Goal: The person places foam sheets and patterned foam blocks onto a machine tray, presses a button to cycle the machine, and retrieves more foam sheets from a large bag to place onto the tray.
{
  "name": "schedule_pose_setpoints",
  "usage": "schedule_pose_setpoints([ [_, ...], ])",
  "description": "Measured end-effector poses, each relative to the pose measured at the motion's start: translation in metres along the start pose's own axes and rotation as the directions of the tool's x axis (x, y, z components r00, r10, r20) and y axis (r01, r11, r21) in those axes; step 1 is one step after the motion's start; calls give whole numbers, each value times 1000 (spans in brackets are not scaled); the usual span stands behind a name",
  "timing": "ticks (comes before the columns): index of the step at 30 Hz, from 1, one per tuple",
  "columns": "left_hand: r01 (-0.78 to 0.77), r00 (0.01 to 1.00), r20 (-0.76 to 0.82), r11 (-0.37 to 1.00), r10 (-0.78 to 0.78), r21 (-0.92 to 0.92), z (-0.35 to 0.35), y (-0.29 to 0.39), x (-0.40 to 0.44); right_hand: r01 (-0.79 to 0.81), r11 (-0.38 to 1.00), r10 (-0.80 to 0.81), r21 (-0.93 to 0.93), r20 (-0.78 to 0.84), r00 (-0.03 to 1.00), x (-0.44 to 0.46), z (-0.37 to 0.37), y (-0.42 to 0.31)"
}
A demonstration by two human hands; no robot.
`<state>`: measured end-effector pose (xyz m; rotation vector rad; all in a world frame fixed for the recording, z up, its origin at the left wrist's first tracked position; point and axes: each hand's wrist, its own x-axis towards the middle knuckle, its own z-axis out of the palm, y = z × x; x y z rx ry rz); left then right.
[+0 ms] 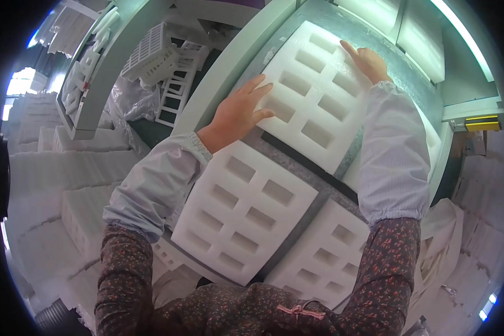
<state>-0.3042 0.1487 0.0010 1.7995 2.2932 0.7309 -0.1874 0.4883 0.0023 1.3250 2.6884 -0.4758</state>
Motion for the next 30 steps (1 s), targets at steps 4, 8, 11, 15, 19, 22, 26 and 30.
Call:
schedule_pose_setpoints([
  [4, 0, 1000, -32, 1000, 0, -3, 5, -4, -1, 19, 999, -20, -36, -19, 1000, -3, 5, -1],
  [8, 122, 993, 11, 987, -121, -104, 3, -6, 4, 32, 999, -30, 31, -62, 998, -3, 4, 4],
  [11, 163, 984, 95, 973, -149, -165, 5, -9, 4, 163, 973, -41, 163, -573, 819, -2, 25, 18],
  [15, 176, 979, 130, 969, -155, -172, 4, -13, 11, 101, 994, -17, 51, -814, 581, -36, 51, 32],
  [19, 173, 978, 142, 972, -151, -159, 9, -14, 8, -103, 704, 466, 703, -346, 815, -94, 61, 20],
  [22, 159, 983, 119, 973, -140, -166, 10, -20, 7, -131, 429, 466, 894, -95, 880, -107, 63, 11],
  [26, 164, 982, 120, 971, -144, -176, 13, -22, 6, -170, 407, 487, 897, -56, 871, -113, 66, 1],
  [30, 160, 984, 113, 970, -140, -185, 15, -20, 7, -171, 435, 450, 884, -49, 892, -91, 78, 24],
])
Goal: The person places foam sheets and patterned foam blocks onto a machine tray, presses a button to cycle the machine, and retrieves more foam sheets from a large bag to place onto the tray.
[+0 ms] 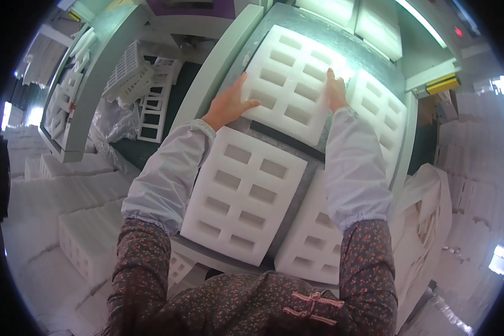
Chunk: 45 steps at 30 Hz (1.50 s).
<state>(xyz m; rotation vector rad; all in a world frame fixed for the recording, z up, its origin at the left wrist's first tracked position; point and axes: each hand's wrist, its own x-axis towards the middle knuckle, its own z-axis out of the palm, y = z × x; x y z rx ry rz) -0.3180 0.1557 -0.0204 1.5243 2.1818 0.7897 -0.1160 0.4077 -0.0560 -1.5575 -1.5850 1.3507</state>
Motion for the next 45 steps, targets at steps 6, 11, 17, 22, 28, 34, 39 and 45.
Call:
schedule_pose_setpoints([
  [6, -169, 986, -41, 969, 164, -183, -2, -6, 4, 305, 949, -305, -77, 18, 952, -50, -17, -37],
  [11, -91, 991, -118, 963, 62, -252, -40, -37, -23, 493, 812, -525, -314, -24, 851, -202, -142, -56],
  [17, 275, 889, -377, 961, -259, -14, -111, -164, -187, 144, 917, -288, -372, -368, 884, -333, -323, 125],
  [22, 679, 704, -231, 732, -672, -61, -86, -150, -348, -66, 812, -224, -580, -414, 883, -441, -305, 198],
  [28, 759, 548, -377, 633, -747, -150, -39, -130, -390, -1, 746, -407, -666, -458, 790, -462, -267, 226],
  [34, 764, 505, -435, 620, -746, -176, -43, -129, -394, -76, 828, -252, -556, -490, 835, -448, -282, 226],
  [39, 772, 485, -448, 609, -751, -184, -44, -134, -403, -6, 620, -459, -785, -369, 808, -441, -292, 221],
  [45, 749, 507, -461, 637, -729, -184, -39, -148, -445, 770, 612, -787, 180, 38, 616, -570, -206, -58],
])
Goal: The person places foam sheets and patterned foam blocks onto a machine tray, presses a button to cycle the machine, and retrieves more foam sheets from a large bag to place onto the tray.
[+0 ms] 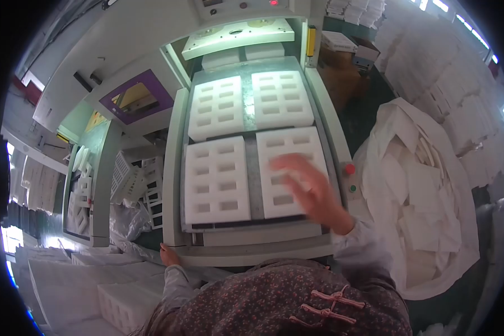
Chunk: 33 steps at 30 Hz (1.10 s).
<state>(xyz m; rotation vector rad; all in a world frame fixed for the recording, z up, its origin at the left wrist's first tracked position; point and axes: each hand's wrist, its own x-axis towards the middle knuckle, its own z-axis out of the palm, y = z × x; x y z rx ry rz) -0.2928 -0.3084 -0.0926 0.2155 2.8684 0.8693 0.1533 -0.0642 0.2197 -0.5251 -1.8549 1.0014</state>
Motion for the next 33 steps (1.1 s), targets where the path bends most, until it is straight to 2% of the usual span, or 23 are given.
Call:
schedule_pose_setpoints([
  [1, -12, 1000, 2, 1000, 12, -6, -3, -10, -1, 166, 971, -186, 171, 108, 977, -2, 17, -37],
  [2, -23, 1000, 4, 1000, 23, -8, -6, -22, -2, 328, 800, -442, 502, 124, 888, -9, 37, -61],
  [4, -45, 999, 8, 999, 45, -27, -11, -45, -3, 320, 539, -587, 779, 75, 806, -34, 62, -119],
  [6, -62, 998, 12, 997, 63, -35, -20, -72, -5, 316, 393, -660, 864, 26, 751, -74, 83, -152],
  [9, -92, 995, 20, 995, 93, -38, -32, -118, -7, 345, 295, -718, 891, -32, 696, -132, 111, -184],
  [13, -119, 993, 20, 991, 120, -57, -47, -189, -15, 373, 247, -762, 894, -59, 645, -208, 148, -213],
  [23, -136, 991, 9, 990, 137, -47, -89, -362, -25, 444, 279, -791, 851, -58, 609, -371, 241, -289],
  [27, -134, 991, -1, 990, 134, -35, -103, -396, -20, 473, 305, -787, 827, -60, 614, -398, 261, -308],
  [33, -107, 994, 10, 994, 107, 7, -100, -345, 0, 483, 298, -757, 823, -104, 645, -339, 233, -291],
])
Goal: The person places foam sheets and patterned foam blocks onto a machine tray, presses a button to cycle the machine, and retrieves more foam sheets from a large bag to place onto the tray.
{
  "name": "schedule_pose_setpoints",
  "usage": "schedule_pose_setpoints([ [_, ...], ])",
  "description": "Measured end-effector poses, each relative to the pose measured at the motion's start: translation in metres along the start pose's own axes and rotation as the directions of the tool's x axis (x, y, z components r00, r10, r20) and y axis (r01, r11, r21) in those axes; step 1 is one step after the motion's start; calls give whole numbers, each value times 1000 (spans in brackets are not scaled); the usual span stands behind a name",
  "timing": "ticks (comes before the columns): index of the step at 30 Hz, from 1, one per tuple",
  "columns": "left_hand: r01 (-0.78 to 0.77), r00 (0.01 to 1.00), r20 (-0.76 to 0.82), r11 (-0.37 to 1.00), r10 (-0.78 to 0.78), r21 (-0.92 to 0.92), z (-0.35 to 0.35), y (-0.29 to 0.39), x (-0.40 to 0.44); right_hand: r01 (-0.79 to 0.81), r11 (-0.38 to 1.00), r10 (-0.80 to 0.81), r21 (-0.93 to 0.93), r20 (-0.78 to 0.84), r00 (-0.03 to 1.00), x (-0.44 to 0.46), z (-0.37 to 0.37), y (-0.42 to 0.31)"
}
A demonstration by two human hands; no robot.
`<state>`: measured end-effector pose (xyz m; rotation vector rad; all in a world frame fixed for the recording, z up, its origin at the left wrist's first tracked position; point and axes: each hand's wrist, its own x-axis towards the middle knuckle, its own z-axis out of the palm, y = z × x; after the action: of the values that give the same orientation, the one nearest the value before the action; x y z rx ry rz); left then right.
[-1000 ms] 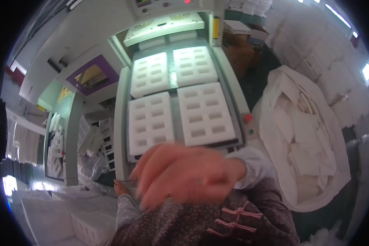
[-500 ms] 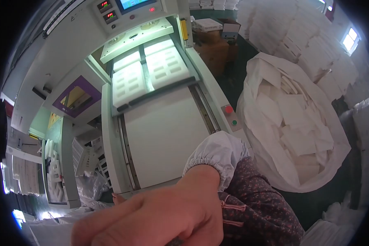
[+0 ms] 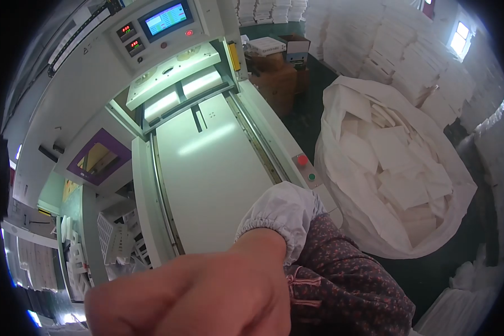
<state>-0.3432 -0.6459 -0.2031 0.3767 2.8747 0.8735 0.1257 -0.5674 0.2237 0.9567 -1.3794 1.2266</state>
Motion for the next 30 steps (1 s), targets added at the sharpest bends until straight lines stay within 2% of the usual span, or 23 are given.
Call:
schedule_pose_setpoints([
  [4, 17, 1000, 4, 1000, -17, 17, 3, 23, 3, 5, 1000, -4, 31, -23, 1000, 15, -29, -4],
  [19, 46, 999, 10, 999, -46, 15, -9, 29, -17, -10, 987, 17, 163, -44, 999, 34, -37, -8],
  [22, 54, 998, 11, 998, -54, 18, -10, 32, -19, -47, 983, 60, 176, -70, 996, 33, -38, -3],
  [27, 59, 998, 7, 998, -59, 26, -8, 37, -19, -214, 959, 235, 183, -101, 967, 36, -39, 15],
  [30, 59, 998, 7, 998, -59, 30, -9, 37, -19, -289, 939, 287, 188, 40, 957, 38, -37, 24],
])
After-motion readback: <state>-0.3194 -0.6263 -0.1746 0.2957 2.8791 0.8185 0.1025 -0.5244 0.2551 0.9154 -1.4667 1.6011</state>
